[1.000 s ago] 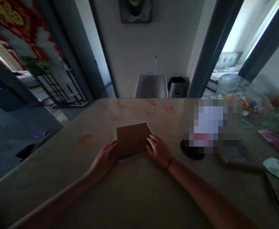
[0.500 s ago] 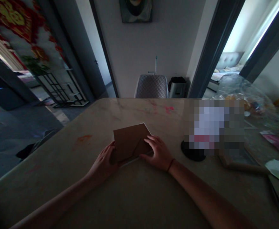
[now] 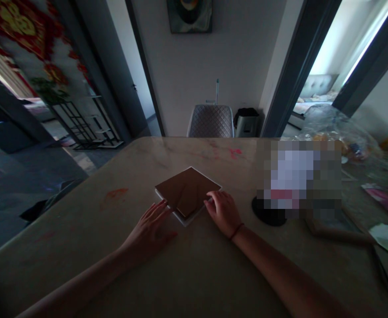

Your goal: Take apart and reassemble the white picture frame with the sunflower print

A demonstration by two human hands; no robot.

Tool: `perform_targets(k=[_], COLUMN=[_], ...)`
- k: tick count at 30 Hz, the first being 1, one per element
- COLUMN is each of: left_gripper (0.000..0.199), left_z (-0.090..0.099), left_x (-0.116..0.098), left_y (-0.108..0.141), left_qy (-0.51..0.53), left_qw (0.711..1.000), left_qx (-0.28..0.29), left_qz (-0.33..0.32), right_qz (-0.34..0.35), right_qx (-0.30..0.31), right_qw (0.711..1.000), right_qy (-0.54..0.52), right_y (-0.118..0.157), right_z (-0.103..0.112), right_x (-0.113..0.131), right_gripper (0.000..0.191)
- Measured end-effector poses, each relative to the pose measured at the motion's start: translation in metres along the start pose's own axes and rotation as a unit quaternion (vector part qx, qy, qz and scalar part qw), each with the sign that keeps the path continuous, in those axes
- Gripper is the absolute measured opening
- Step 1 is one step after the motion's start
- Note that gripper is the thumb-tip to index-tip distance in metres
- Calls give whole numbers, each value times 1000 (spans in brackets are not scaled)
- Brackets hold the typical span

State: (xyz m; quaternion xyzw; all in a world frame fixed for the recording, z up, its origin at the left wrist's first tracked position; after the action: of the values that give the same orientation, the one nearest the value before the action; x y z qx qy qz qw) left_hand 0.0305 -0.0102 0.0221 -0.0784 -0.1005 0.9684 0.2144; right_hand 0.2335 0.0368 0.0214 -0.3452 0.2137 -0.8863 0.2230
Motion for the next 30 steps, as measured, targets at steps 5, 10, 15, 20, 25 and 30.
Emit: perform_targets(k=[5, 10, 15, 20, 25, 30], left_gripper=[55, 53, 50, 51, 43, 44], left_z=[5, 2, 2, 7, 9, 8], left_x=[-6, -5, -5, -9, -15, -12], left_y=[-1, 0, 1, 0, 0, 0], left_qy=[-5, -5, 6, -4, 9, 24], left_qw=[1000, 1000, 1000, 999, 997, 997], left_qx=[-21, -10, -5, -12, -17, -27], left_qz=[-15, -17, -21, -42, -76, -61], right_qz=[-46, -114, -157, -165, -138, -141], right_qx=[12, 35, 29, 69, 109, 103], right_qw=[994, 965, 939, 928, 925, 925], right_qy=[-104, -233, -305, -328, -336, -337], right_y=[2, 6, 4, 1, 1, -1], right_z=[2, -3, -8, -7, -7, -8], right_x=[2, 10, 6, 3, 9, 9], right_gripper=[28, 37, 37, 46, 51, 44])
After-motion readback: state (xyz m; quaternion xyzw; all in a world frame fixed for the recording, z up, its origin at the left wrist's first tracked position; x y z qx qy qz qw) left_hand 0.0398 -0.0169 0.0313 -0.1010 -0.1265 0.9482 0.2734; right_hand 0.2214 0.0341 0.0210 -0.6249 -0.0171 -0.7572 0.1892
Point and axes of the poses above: each hand's wrist, its own y-axis away from the middle knuckle, its own z-axis out of the back of the hand, x = y × z, the point moved 6 cm from there along -y, towards the middle knuckle, and after that the axes turned 4 degrees about -y, right-handed, at the moved point
